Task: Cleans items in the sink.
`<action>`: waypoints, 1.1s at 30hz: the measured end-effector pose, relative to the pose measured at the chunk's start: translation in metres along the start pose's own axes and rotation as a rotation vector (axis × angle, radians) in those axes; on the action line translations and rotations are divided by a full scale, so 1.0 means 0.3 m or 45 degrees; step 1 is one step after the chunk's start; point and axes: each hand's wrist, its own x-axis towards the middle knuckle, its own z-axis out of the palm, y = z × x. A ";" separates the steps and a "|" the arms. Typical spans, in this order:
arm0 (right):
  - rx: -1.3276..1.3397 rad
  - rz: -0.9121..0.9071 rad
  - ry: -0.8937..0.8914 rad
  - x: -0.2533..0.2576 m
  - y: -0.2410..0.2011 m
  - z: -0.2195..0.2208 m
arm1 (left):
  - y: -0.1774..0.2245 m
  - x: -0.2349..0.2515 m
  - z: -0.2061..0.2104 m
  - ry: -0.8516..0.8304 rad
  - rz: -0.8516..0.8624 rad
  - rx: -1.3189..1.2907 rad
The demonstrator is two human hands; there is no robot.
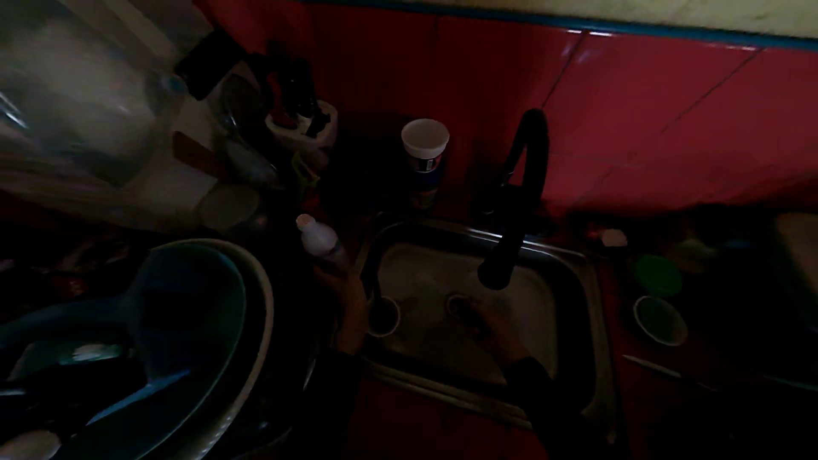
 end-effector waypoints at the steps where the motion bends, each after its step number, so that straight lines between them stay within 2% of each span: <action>1: -0.008 0.001 0.011 0.000 -0.002 0.003 | 0.014 -0.068 0.001 -0.045 -0.037 0.038; 4: -0.024 0.001 0.088 0.005 0.001 0.016 | -0.003 -0.224 0.040 -0.335 -0.206 0.169; 7: -0.123 -0.088 0.150 0.011 0.004 0.021 | -0.022 -0.316 0.091 -0.780 -0.289 0.249; 9: -0.361 -0.221 0.057 -0.011 0.003 0.011 | -0.026 -0.363 0.122 -1.082 -0.384 0.258; 12: -0.633 -0.341 -0.095 -0.065 -0.022 0.000 | -0.139 -0.404 0.191 -1.293 -0.598 0.061; 15: -0.551 -0.480 -0.071 -0.078 -0.036 -0.016 | -0.202 -0.411 0.232 -1.311 -0.645 -0.041; 19: -0.933 -0.596 0.208 -0.113 -0.068 -0.060 | -0.198 -0.406 0.246 -1.159 -0.512 -0.004; 22: -1.189 -0.573 0.371 -0.155 -0.078 0.008 | -0.183 -0.419 0.251 -1.199 -0.603 -0.035; 24: -1.245 -0.568 0.363 -0.184 -0.057 0.075 | -0.171 -0.451 0.249 -1.234 -0.707 -0.056; 26: -1.239 -0.650 0.376 -0.154 -0.015 0.084 | -0.122 -0.463 0.241 -1.265 -0.720 -0.051; 30: -1.492 -0.604 0.309 -0.062 -0.017 -0.051 | -0.099 -0.416 0.256 -1.457 -0.549 0.064; 33: -1.401 -0.543 0.172 -0.041 -0.069 -0.077 | -0.089 -0.402 0.231 -1.397 -0.656 0.076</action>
